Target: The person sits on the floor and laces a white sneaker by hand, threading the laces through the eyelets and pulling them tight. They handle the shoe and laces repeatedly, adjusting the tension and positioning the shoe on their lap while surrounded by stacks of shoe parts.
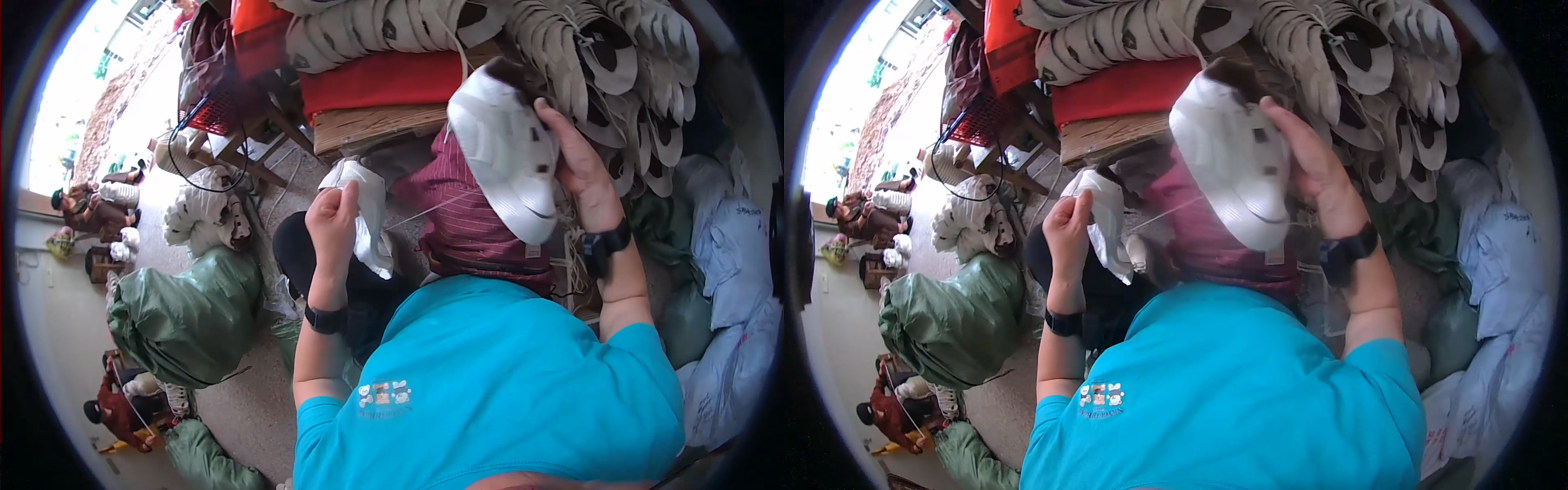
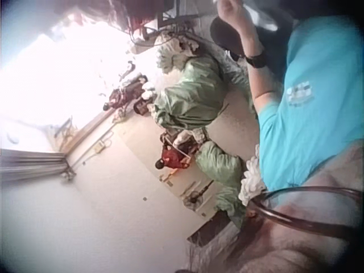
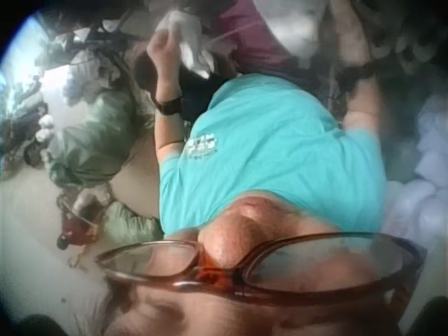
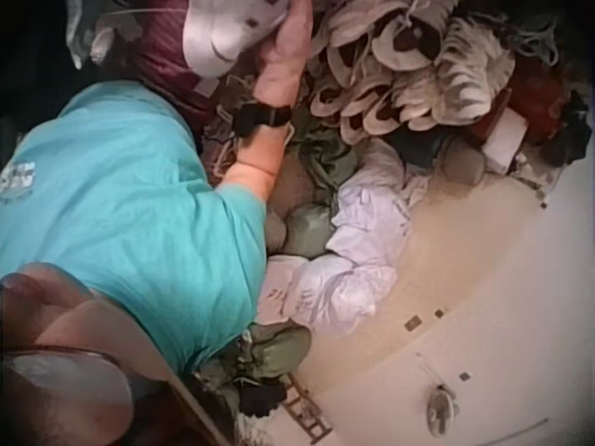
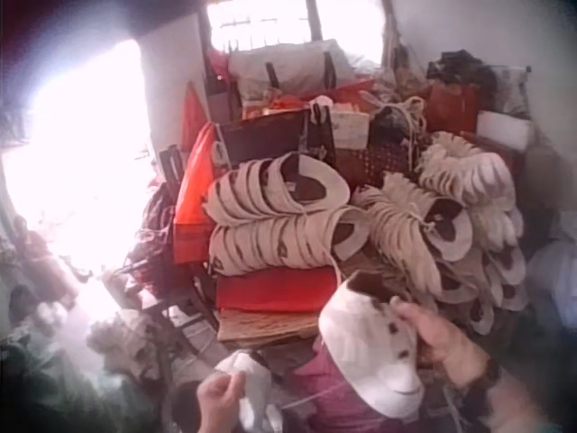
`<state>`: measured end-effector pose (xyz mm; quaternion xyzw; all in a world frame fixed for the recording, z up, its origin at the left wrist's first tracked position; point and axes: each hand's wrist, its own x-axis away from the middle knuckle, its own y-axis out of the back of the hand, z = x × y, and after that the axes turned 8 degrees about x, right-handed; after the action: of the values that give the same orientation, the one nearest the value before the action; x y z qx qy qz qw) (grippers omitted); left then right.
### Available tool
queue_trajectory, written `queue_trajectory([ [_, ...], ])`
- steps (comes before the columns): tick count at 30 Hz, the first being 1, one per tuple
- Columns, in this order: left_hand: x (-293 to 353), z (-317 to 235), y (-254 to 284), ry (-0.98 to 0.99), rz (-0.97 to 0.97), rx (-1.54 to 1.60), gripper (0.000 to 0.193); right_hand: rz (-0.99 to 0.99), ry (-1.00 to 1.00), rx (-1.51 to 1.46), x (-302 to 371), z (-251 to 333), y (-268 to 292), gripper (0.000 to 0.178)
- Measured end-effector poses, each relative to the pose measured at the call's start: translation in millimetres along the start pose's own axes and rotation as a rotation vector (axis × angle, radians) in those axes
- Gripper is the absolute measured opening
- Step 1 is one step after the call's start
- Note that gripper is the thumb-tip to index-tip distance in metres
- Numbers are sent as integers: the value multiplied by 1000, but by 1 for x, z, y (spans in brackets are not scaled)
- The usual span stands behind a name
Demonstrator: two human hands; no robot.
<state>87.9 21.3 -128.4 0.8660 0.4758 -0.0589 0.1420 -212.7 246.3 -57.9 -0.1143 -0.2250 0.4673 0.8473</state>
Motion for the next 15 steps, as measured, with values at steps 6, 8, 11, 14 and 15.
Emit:
queue_trajectory([
  [6,-11,17,-55,-86,137,-109,24,-41,233,641,-9,-11,-6,65],
  [8,-14,8,-80,-233,152,57,18,-32,199,717,-13,-27,-6,74],
  [11,-21,-13,-107,-237,187,99,36,-73,475,1158,-21,-40,-9,81],
  [14,-24,-34,-121,-401,254,-154,49,-134,436,1470,-19,-47,-12,99],
  [15,-25,-32,-122,-353,271,-121,51,-154,418,1561,-17,-49,-13,103],
])
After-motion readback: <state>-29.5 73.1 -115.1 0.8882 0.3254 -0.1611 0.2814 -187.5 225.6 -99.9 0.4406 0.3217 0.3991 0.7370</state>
